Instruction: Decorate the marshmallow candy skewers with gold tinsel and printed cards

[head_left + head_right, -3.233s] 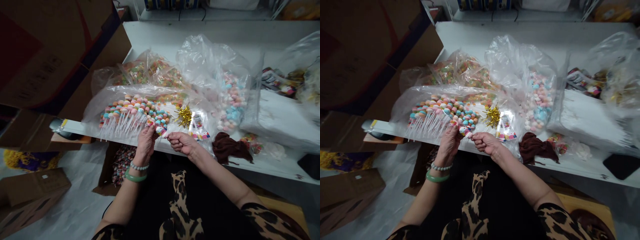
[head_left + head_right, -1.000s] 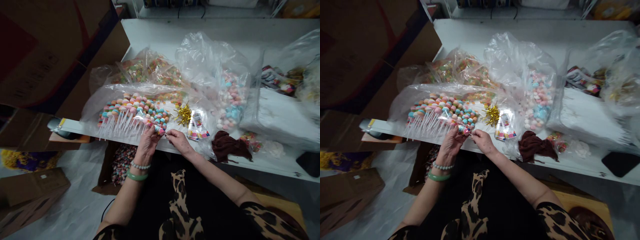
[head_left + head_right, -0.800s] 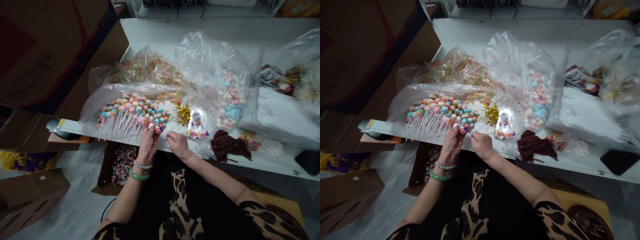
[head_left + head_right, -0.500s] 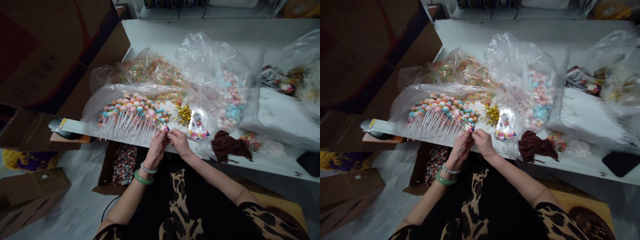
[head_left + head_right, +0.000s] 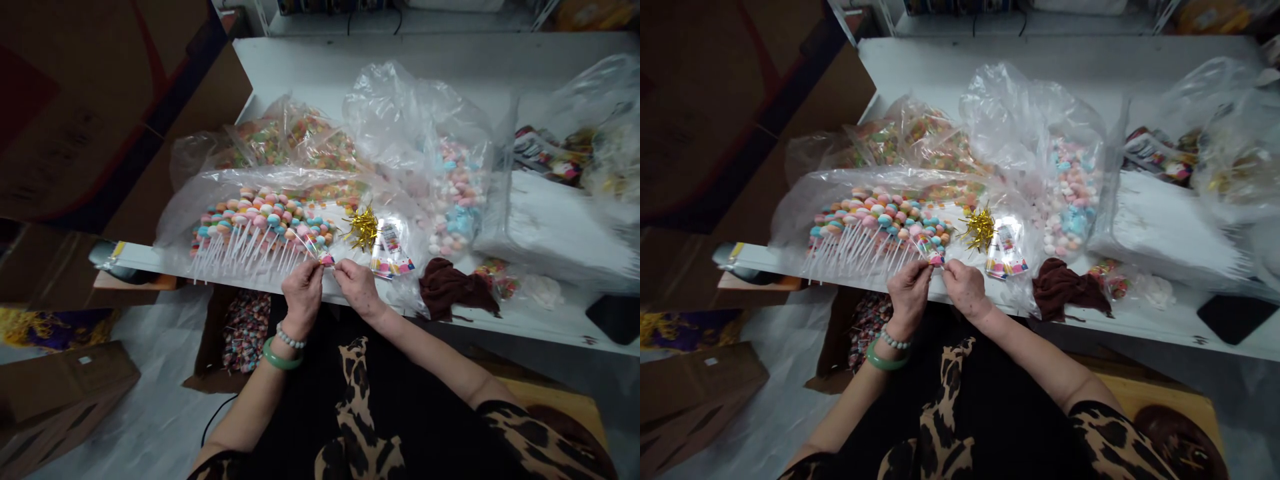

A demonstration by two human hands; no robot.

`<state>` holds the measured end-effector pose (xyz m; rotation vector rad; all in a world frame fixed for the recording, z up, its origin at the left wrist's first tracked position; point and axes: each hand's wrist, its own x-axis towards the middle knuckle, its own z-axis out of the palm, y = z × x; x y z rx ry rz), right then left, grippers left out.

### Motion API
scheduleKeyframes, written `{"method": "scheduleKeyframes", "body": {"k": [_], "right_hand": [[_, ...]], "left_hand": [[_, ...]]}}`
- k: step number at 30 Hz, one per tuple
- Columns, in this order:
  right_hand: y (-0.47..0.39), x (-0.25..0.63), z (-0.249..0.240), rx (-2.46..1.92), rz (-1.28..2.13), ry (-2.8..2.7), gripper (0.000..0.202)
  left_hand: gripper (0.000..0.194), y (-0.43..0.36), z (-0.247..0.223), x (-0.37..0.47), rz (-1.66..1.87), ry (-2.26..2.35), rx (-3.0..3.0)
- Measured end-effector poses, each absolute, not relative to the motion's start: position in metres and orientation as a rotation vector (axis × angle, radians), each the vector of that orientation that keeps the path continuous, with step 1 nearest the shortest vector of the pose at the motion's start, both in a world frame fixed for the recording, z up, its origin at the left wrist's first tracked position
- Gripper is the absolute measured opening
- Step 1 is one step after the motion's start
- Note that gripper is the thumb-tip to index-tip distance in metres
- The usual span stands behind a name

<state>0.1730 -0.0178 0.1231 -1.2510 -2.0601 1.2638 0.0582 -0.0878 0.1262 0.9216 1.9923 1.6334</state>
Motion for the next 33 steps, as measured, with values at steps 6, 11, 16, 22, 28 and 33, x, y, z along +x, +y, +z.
{"method": "scheduleKeyframes", "body": {"k": [6,11,16,22,28,33], "right_hand": [[-0.015,0.171,0.119,-1.214,1.312,-1.972,0.018],[-0.01,0.171,0.113,-1.196,1.513,-1.755,0.017],[-0.008,0.174,0.116,-1.183,1.539,-1.841,0.014],[0.001,0.175,0.121,-1.17,1.414,-1.949,0.023],[0.004,0.175,0.126,-1.165,1.101,-2.162,0.015],[-0.005,0.165,0.123,-1.287,1.011,-2.166,0.031]], "left_hand": [[0.025,-0.091,0.13,0.072,1.548,1.979,1.106],[0.009,-0.091,0.119,0.064,1.563,2.042,1.005],[0.006,-0.088,0.114,0.058,1.484,2.321,1.176],[0.015,-0.084,0.119,0.065,1.246,2.358,1.601],[0.012,-0.085,0.133,0.073,1.292,2.162,1.585],[0.011,-0.087,0.136,0.08,1.427,2.172,1.361]]}}
